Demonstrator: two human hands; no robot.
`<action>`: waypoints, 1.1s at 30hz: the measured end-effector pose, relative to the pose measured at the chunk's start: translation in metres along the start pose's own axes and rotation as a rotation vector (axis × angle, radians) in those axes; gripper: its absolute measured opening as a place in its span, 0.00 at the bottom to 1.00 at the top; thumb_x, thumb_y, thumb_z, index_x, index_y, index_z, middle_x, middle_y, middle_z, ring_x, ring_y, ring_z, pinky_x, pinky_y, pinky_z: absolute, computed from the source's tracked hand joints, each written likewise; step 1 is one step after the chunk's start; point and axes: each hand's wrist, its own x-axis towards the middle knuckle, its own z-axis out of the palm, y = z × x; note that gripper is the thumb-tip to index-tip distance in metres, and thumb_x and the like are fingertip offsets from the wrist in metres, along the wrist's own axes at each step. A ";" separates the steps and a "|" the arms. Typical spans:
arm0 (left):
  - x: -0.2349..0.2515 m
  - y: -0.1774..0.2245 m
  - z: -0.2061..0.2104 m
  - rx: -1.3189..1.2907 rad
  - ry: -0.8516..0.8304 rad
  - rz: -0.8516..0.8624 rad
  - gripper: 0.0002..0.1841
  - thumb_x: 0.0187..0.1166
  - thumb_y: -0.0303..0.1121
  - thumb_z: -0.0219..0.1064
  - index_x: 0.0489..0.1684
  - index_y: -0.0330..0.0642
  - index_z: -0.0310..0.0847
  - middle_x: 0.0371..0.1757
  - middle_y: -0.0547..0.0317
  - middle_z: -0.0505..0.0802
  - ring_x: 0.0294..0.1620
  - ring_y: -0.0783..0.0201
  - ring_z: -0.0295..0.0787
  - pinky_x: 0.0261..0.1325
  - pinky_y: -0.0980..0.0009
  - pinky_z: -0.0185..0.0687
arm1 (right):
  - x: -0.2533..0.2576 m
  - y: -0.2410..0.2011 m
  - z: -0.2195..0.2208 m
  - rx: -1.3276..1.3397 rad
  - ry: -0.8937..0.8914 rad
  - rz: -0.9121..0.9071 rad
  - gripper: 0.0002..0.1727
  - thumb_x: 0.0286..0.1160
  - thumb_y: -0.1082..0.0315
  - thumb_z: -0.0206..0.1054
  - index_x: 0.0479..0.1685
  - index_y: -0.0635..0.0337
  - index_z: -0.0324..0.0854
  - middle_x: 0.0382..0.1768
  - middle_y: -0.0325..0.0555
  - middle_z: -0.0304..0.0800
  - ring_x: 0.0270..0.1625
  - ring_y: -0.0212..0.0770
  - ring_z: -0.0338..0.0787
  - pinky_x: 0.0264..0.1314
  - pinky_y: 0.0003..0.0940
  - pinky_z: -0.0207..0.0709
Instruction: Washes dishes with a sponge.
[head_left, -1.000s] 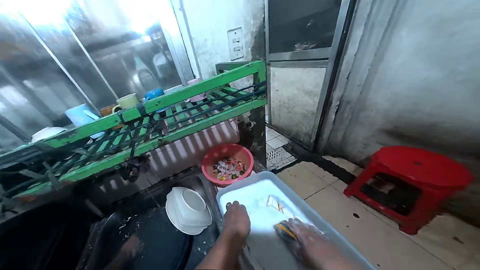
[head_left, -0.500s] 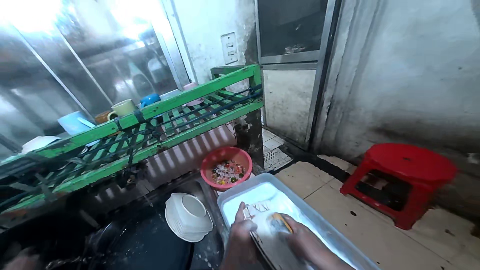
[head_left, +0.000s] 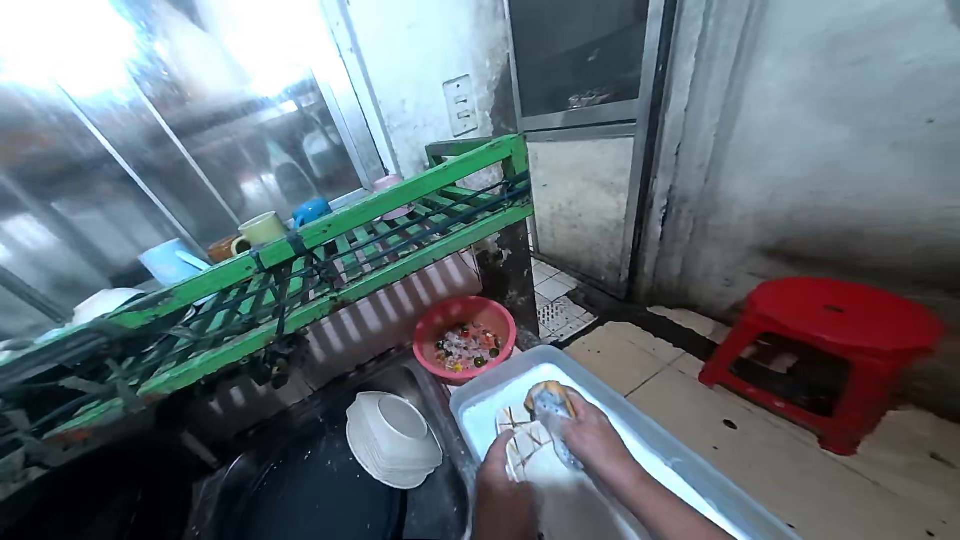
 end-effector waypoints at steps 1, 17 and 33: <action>-0.001 -0.003 0.000 0.070 0.000 0.066 0.31 0.72 0.16 0.63 0.81 0.28 0.70 0.84 0.28 0.70 0.87 0.40 0.65 0.85 0.51 0.64 | -0.001 0.002 -0.002 0.000 0.035 -0.006 0.29 0.76 0.60 0.71 0.77 0.59 0.77 0.64 0.63 0.88 0.68 0.61 0.87 0.73 0.64 0.74; -0.014 -0.012 -0.012 -0.341 -0.051 0.074 0.34 0.66 0.20 0.58 0.81 0.28 0.64 0.63 0.37 0.87 0.57 0.57 0.87 0.61 0.58 0.83 | -0.050 0.013 -0.041 -0.066 0.051 -0.001 0.32 0.74 0.65 0.73 0.80 0.61 0.73 0.68 0.68 0.84 0.71 0.66 0.84 0.75 0.66 0.72; -0.030 0.011 0.009 -0.594 0.292 0.076 0.33 0.66 0.07 0.51 0.79 0.25 0.63 0.55 0.44 0.90 0.48 0.67 0.90 0.52 0.69 0.87 | -0.067 -0.041 0.050 0.179 0.083 -0.437 0.36 0.77 0.54 0.66 0.83 0.64 0.71 0.78 0.61 0.78 0.82 0.54 0.76 0.88 0.52 0.64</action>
